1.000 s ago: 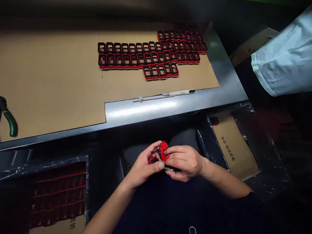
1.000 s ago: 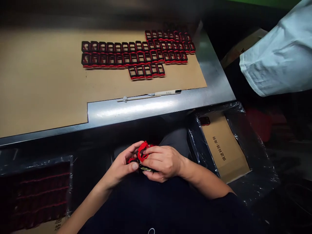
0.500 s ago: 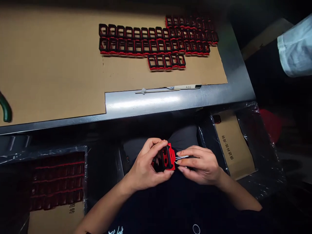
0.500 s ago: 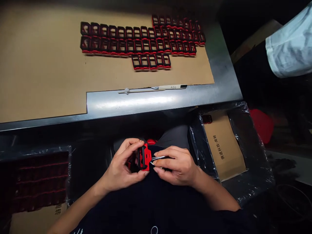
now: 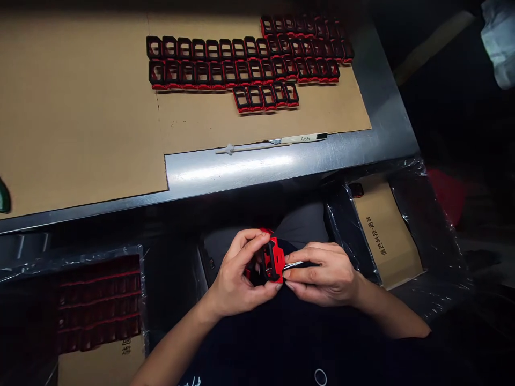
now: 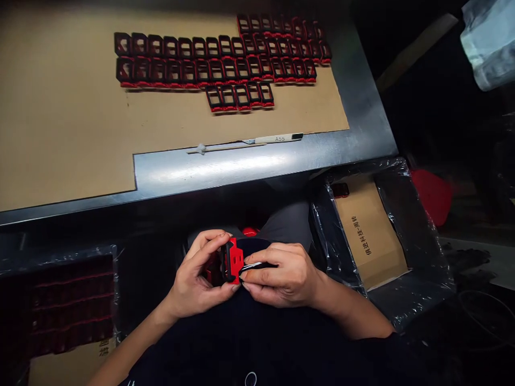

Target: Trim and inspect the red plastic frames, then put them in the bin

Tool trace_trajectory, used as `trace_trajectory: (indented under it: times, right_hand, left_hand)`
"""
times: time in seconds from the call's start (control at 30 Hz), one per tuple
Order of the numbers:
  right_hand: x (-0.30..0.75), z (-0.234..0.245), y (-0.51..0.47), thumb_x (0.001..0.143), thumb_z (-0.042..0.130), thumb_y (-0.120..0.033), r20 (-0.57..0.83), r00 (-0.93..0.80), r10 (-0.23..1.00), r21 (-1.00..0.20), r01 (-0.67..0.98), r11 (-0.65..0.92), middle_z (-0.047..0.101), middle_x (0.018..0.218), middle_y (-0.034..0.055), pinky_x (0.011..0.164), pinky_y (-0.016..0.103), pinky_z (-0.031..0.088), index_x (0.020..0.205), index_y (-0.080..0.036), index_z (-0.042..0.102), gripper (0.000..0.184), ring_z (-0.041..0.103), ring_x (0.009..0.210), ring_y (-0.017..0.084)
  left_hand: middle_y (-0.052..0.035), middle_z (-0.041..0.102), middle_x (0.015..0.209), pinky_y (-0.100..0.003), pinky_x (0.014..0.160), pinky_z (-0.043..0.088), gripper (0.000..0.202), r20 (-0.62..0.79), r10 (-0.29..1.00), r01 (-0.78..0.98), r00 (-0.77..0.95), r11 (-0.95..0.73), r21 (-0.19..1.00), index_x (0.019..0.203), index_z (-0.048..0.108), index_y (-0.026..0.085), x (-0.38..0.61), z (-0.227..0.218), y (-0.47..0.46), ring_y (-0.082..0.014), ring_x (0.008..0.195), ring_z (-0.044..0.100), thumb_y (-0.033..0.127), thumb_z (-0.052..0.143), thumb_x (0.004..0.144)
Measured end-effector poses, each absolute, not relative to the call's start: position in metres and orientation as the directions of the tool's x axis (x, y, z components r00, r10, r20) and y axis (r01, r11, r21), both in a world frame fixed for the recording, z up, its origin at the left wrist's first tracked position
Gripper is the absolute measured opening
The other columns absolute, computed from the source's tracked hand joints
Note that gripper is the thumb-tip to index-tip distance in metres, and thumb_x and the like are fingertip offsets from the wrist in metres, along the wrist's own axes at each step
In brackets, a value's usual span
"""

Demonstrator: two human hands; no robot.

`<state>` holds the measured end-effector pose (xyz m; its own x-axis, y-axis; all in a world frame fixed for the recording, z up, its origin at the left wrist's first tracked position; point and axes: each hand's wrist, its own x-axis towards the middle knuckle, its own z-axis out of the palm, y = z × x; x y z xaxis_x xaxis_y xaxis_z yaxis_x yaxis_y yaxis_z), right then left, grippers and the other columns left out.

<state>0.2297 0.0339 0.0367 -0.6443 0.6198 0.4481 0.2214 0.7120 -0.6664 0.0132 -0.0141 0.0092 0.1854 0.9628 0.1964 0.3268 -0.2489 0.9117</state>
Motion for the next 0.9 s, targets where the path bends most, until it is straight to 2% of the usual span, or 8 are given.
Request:
trace_trajectory:
  times: [0.2, 0.43, 0.6, 0.83, 0.9]
  right_hand:
    - [0.229, 0.04, 0.035, 0.086, 0.071, -0.019, 0.431, -0.674, 0.601, -0.66, 0.219, 0.719, 0.078, 0.09, 0.0061, 0.059, 0.024, 0.056, 0.091, -0.019, 0.072, 0.006, 0.07, 0.067, 0.013]
    - [0.229, 0.051, 0.035, 0.089, 0.068, -0.018, 0.335, -0.741, 0.582, -0.66, 0.256, 0.706, 0.077, 0.09, 0.0076, 0.068, 0.027, 0.06, 0.092, -0.017, 0.072, 0.005, 0.07, 0.073, 0.016]
    - [0.227, 0.054, 0.036, 0.091, 0.064, -0.015, 0.312, -0.771, 0.556, -0.659, 0.246, 0.711, 0.076, 0.088, 0.006, 0.071, 0.028, 0.061, 0.095, -0.017, 0.07, 0.007, 0.07, 0.075, 0.016]
    - [0.224, 0.052, 0.029, 0.091, 0.064, -0.013, 0.346, -0.755, 0.557, -0.67, 0.217, 0.71, 0.077, 0.084, 0.0031, 0.088, 0.031, 0.062, 0.093, -0.016, 0.066, 0.004, 0.073, 0.075, 0.015]
    - [0.223, 0.046, 0.03, 0.09, 0.065, -0.013, 0.34, -0.726, 0.598, -0.733, 0.194, 0.652, 0.077, 0.082, 0.0036, 0.084, 0.03, 0.062, 0.09, -0.016, 0.066, 0.003, 0.073, 0.073, 0.016]
  left_hand:
    - [-0.0116, 0.053, 0.119, -0.039, 0.075, 0.061, 0.071, 0.183, 0.962, 0.331, 0.202, -0.243, 0.912, 0.14, 0.046, 0.026, 0.012, 0.008, -0.014, -0.0247, 0.1, 0.063, 0.024, 0.074, 0.076]
    - [-0.0116, 0.053, 0.121, -0.035, 0.072, 0.06, 0.077, 0.196, 0.95, 0.299, 0.242, -0.265, 0.917, 0.145, 0.044, 0.028, 0.009, 0.006, -0.014, -0.0224, 0.096, 0.064, 0.02, 0.076, 0.075]
    - [-0.0114, 0.054, 0.121, -0.034, 0.071, 0.059, 0.078, 0.196, 0.952, 0.266, 0.234, -0.256, 0.929, 0.145, 0.045, 0.028, 0.009, 0.004, -0.015, -0.0214, 0.094, 0.064, 0.024, 0.078, 0.075]
    - [-0.0115, 0.057, 0.117, -0.033, 0.07, 0.059, 0.069, 0.162, 0.973, 0.233, 0.163, -0.197, 0.952, 0.138, 0.052, 0.026, 0.01, -0.004, -0.019, -0.0214, 0.092, 0.064, 0.028, 0.079, 0.075]
    - [-0.0116, 0.058, 0.117, -0.035, 0.075, 0.06, 0.066, 0.159, 0.983, 0.15, 0.096, -0.172, 0.974, 0.134, 0.056, 0.025, 0.011, -0.009, -0.021, -0.0234, 0.095, 0.064, 0.035, 0.082, 0.073]
